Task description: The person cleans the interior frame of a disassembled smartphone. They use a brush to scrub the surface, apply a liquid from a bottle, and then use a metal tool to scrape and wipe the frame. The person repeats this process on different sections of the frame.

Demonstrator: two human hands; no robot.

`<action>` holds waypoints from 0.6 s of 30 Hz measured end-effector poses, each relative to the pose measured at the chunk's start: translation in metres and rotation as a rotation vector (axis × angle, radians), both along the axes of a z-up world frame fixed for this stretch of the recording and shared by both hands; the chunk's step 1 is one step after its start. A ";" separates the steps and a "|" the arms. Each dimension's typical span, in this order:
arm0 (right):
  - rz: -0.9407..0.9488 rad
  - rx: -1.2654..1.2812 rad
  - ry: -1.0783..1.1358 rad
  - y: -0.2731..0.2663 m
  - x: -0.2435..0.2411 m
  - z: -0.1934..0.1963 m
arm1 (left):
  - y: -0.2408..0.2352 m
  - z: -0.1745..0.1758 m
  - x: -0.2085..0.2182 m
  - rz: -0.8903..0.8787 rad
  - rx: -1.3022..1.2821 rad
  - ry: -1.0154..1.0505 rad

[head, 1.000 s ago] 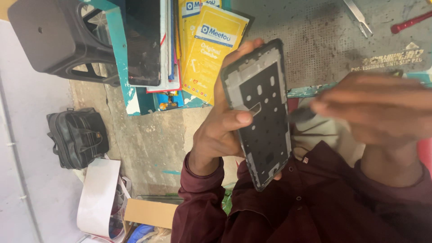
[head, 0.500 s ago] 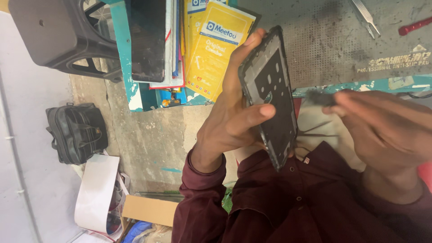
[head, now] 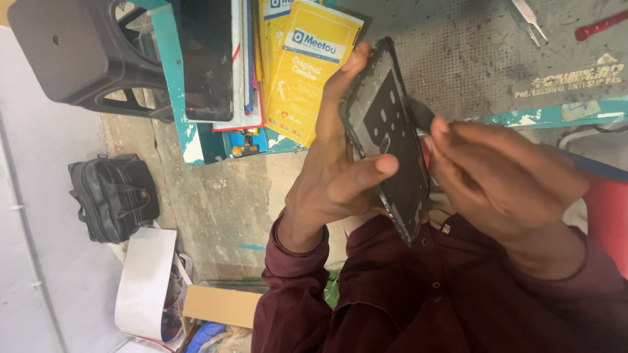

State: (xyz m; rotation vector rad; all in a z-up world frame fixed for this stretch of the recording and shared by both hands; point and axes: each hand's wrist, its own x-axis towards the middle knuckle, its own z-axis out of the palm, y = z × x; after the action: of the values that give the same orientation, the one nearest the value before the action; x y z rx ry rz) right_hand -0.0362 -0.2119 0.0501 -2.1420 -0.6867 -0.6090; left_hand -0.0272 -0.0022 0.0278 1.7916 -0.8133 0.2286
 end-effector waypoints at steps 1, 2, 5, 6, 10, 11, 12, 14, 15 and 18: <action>0.005 0.004 0.047 0.000 -0.006 0.002 | 0.001 -0.001 0.000 0.015 0.000 -0.014; 0.010 0.007 0.094 -0.001 -0.013 0.001 | 0.001 -0.003 0.001 0.036 -0.002 -0.027; 0.038 -0.046 0.210 -0.016 -0.036 -0.014 | 0.003 -0.007 0.004 0.090 -0.026 -0.049; 0.066 -0.030 0.208 -0.025 -0.040 -0.024 | 0.003 -0.008 0.006 0.104 -0.043 -0.047; 0.133 0.190 0.336 -0.056 -0.033 -0.068 | 0.000 -0.013 0.004 0.064 -0.138 -0.014; 0.135 0.130 0.300 -0.060 -0.028 -0.075 | -0.003 -0.013 0.004 0.047 -0.163 -0.013; 0.136 0.072 0.263 -0.062 -0.023 -0.079 | -0.006 -0.014 0.004 0.030 -0.188 -0.012; 0.146 -0.347 0.007 -0.056 -0.018 -0.076 | -0.009 -0.013 0.002 0.038 -0.345 0.139; 0.156 -0.205 0.019 -0.051 -0.018 -0.070 | -0.010 -0.012 0.002 0.053 -0.491 0.270; 0.209 0.109 0.098 -0.035 -0.019 -0.049 | -0.006 -0.009 0.004 0.134 -0.752 0.481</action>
State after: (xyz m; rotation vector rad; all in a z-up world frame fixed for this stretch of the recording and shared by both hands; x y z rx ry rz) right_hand -0.0551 -0.2468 0.0012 -1.9548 -0.7923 -0.4176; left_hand -0.0235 -0.0079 0.0186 1.1116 -0.2057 0.1505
